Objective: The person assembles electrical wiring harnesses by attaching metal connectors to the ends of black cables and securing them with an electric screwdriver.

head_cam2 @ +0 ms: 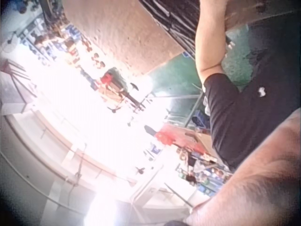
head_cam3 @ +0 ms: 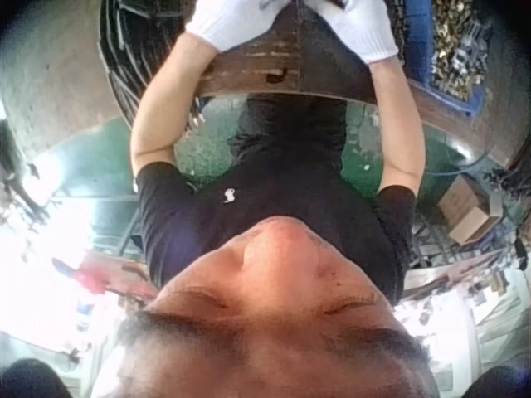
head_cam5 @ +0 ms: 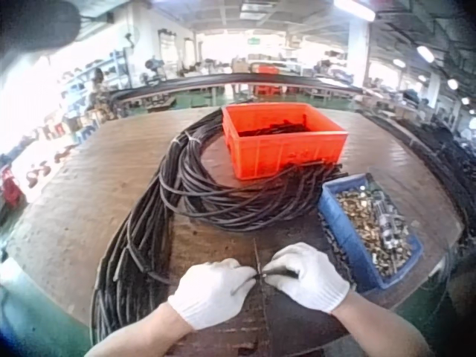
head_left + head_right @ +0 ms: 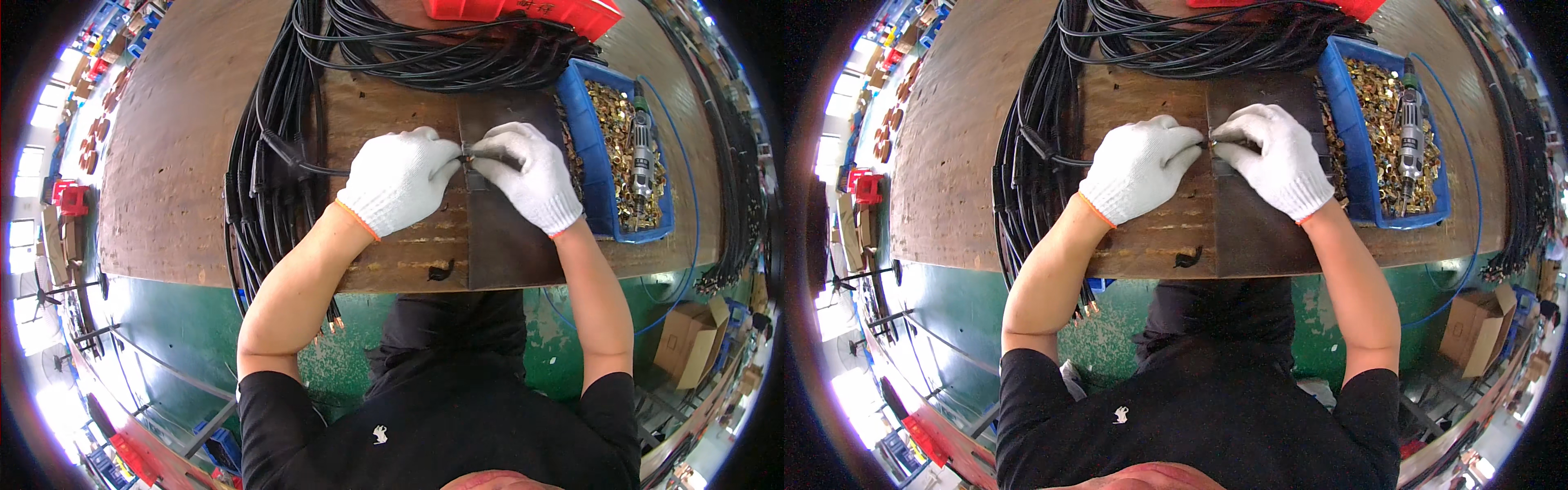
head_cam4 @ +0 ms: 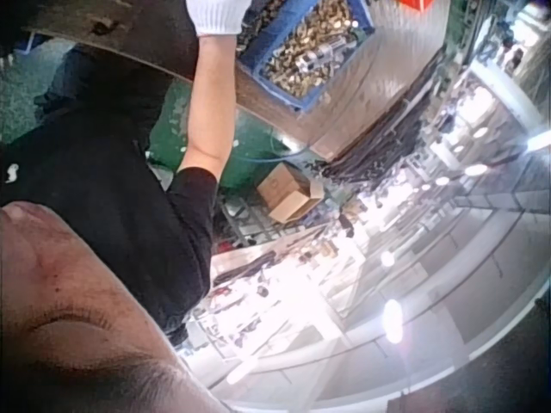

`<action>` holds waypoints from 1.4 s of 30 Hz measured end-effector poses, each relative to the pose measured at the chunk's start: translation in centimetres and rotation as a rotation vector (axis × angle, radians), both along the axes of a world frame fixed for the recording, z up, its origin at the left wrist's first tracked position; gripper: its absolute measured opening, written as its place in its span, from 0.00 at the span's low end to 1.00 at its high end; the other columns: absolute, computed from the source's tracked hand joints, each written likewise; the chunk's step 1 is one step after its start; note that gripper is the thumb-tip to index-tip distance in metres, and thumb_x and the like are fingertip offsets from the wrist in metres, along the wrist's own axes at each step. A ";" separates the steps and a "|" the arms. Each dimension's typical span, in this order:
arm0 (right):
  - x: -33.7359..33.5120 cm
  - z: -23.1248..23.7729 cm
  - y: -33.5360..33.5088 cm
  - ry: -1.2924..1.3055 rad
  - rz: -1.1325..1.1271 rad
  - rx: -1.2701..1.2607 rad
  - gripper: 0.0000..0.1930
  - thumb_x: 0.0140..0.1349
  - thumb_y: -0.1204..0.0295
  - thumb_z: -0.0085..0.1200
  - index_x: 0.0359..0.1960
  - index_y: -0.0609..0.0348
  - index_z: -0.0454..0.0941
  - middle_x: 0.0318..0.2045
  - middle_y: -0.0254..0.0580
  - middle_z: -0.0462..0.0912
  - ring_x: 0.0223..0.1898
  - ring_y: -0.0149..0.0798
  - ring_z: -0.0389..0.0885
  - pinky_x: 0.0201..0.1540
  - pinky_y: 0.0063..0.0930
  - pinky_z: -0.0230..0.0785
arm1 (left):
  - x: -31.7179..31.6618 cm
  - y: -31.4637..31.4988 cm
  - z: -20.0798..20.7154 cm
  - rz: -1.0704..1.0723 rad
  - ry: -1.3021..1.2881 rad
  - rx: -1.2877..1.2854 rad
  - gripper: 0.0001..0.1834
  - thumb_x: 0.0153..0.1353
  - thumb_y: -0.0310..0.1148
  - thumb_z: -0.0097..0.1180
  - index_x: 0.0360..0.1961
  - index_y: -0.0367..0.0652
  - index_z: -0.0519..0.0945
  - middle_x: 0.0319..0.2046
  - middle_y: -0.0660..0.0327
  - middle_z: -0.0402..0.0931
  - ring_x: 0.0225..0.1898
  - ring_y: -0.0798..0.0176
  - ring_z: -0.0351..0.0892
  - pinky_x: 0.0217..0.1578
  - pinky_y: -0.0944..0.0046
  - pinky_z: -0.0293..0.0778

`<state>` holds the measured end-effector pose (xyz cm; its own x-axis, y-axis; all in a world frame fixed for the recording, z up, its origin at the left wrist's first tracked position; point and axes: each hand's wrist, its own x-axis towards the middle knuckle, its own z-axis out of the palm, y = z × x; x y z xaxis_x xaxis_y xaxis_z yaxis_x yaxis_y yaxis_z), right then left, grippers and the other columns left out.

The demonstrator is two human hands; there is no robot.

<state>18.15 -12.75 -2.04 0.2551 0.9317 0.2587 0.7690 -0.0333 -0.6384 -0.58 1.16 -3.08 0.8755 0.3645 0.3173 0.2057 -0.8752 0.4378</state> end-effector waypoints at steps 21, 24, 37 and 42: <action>1.2 0.0 0.8 -0.038 0.045 -0.163 0.09 0.64 0.66 0.63 0.40 0.54 0.91 0.42 0.45 0.90 0.48 0.51 0.87 0.54 0.42 0.78 | 1.1 -0.7 -2.2 0.019 0.008 -0.065 0.09 0.67 0.37 0.62 0.41 0.47 0.89 0.37 0.54 0.85 0.41 0.43 0.86 0.43 0.46 0.82; 1.2 -0.1 0.5 -0.082 0.064 -0.110 0.10 0.66 0.63 0.63 0.42 0.53 0.90 0.42 0.44 0.90 0.48 0.53 0.87 0.55 0.45 0.79 | 0.6 -0.8 -1.7 0.053 0.082 -0.088 0.09 0.67 0.36 0.63 0.43 0.47 0.90 0.38 0.54 0.85 0.44 0.44 0.86 0.46 0.48 0.82; 14.7 6.2 -9.4 -0.174 -0.723 -0.366 0.41 0.66 0.58 0.67 0.79 0.51 0.64 0.35 0.47 0.88 0.30 0.38 0.87 0.38 0.36 0.79 | 0.6 -0.2 -2.9 0.030 -0.005 -0.071 0.10 0.68 0.38 0.63 0.44 0.47 0.90 0.40 0.55 0.86 0.45 0.44 0.86 0.46 0.48 0.81; 16.4 5.5 -9.2 0.186 -0.663 -0.041 0.40 0.61 0.66 0.68 0.76 0.60 0.67 0.36 0.36 0.84 0.24 0.27 0.77 0.26 0.23 0.70 | -0.1 -0.2 -2.9 0.034 0.023 -0.046 0.10 0.68 0.37 0.63 0.44 0.48 0.90 0.40 0.55 0.86 0.44 0.44 0.87 0.46 0.48 0.82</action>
<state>34.53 -21.92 3.43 0.8109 0.5720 0.1236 0.4559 -0.4852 -0.7461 -0.68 0.97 -5.96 0.8693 0.4079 0.2793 0.2455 -0.8466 0.4723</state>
